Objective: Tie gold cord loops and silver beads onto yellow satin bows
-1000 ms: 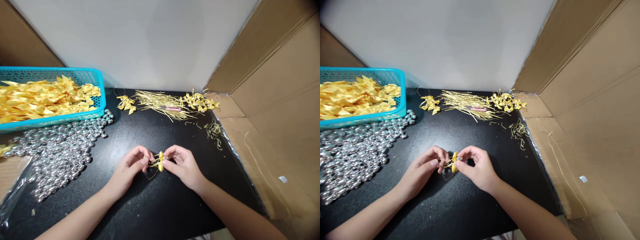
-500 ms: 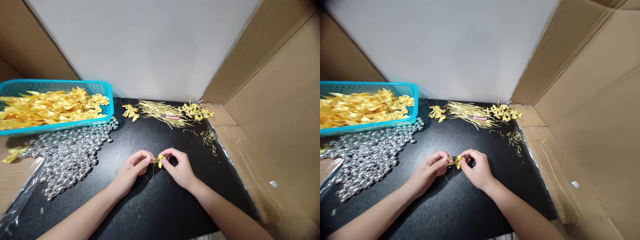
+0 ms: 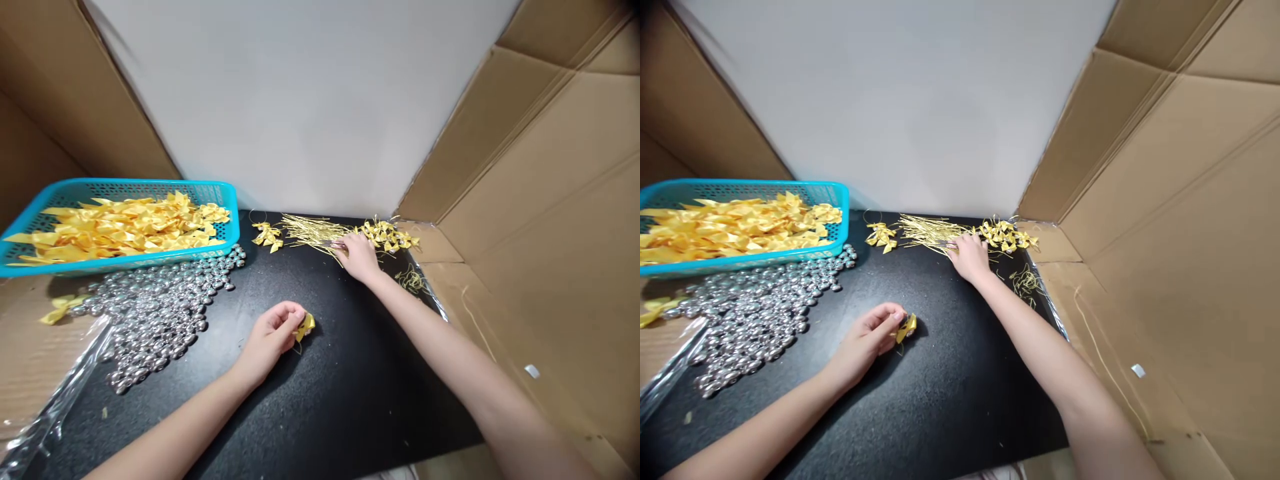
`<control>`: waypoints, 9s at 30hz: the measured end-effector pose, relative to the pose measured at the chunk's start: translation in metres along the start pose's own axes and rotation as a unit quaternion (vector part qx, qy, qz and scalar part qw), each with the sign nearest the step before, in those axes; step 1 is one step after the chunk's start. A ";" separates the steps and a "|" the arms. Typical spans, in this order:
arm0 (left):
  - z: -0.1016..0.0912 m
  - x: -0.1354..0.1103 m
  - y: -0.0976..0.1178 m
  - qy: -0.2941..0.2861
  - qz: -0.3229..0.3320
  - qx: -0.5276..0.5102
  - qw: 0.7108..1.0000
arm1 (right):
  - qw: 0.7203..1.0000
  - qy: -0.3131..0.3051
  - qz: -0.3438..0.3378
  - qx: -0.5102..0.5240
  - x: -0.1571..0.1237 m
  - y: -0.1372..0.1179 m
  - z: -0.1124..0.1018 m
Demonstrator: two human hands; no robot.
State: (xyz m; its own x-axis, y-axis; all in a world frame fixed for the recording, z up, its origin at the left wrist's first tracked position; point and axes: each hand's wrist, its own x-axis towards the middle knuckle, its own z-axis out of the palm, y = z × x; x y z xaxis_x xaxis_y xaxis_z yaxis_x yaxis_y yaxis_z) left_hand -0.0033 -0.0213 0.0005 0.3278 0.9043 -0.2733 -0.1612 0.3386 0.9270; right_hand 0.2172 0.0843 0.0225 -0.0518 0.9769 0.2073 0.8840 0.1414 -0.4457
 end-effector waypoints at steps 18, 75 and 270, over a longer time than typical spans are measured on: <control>-0.007 0.004 -0.007 -0.028 -0.006 -0.085 0.996 | 0.980 -0.062 0.069 0.178 -0.052 -0.037 -0.021; 0.003 -0.002 0.014 0.021 -0.004 -0.150 0.988 | 0.995 0.032 0.074 0.059 0.000 0.004 0.011; 0.012 -0.018 0.009 0.030 0.060 0.200 0.977 | 0.928 0.040 -0.039 0.368 -0.140 -0.058 0.001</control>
State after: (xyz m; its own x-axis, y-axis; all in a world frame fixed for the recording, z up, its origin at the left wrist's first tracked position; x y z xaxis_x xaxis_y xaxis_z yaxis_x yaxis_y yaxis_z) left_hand 0.0003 -0.0378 0.0166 0.2727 0.9488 -0.1594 0.1860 0.1106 0.9763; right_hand 0.1724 -0.0606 0.0185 -0.0409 0.9484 0.3145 0.3199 0.3106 -0.8951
